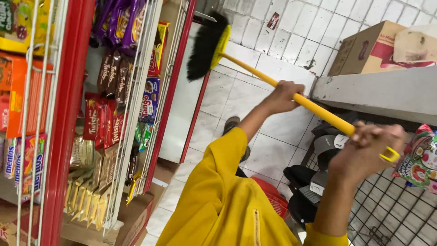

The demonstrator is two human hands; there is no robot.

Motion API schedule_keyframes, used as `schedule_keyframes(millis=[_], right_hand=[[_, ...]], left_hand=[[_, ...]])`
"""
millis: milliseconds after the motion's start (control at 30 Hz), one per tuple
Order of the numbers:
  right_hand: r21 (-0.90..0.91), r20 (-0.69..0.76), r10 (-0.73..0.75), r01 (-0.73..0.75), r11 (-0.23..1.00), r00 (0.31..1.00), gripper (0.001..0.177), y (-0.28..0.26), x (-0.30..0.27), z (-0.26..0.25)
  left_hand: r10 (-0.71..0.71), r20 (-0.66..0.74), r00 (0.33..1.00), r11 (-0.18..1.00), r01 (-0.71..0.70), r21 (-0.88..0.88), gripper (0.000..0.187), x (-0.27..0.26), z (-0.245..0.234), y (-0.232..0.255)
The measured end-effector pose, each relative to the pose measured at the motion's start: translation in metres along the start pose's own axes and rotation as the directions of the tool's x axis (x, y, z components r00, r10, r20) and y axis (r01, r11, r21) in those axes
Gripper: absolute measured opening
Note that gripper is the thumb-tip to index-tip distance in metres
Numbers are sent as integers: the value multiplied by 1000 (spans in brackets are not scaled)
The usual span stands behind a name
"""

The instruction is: The person sweeps the tiled floor of a small shop using a yellow broom. They move around various obstacles, including stacked cardboard boxes, a red shopping basket, and refrigerated display cases, sweeping debris from the aisles and corners.

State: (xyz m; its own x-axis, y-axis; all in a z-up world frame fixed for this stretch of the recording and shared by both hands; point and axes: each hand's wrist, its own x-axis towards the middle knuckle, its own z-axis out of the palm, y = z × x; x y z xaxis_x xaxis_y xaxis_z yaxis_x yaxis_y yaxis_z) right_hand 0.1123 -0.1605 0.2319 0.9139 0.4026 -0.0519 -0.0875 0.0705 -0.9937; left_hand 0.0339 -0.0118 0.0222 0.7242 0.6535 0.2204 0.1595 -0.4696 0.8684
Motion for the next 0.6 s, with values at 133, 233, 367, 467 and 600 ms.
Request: schedule_keyframes(millis=[133, 233, 367, 467, 600], right_hand=[[-13, -210, -103, 102, 995, 972, 8, -16, -4, -46], [164, -165, -92, 120, 979, 982, 31, -40, -10, -93], [-86, -111, -186, 177, 981, 976, 21, -48, -24, -34], [-169, -85, 18, -32, 985, 996, 11, -40, -23, 9], [-99, -48, -50, 45, 994, 998, 18, -51, -14, 5]], left_hand=[[-3, 240, 971, 993, -25, 115, 12, 12, 24, 30], [130, 100, 986, 988, -138, 73, 18, 4, -2, 96], [96, 12, 995, 994, -95, -54, 17, -11, -33, 87], [-65, 59, 996, 992, 58, 113, 17, -20, -34, 45], [56, -17, 998, 994, -58, -91, 25, 0, -23, 63]])
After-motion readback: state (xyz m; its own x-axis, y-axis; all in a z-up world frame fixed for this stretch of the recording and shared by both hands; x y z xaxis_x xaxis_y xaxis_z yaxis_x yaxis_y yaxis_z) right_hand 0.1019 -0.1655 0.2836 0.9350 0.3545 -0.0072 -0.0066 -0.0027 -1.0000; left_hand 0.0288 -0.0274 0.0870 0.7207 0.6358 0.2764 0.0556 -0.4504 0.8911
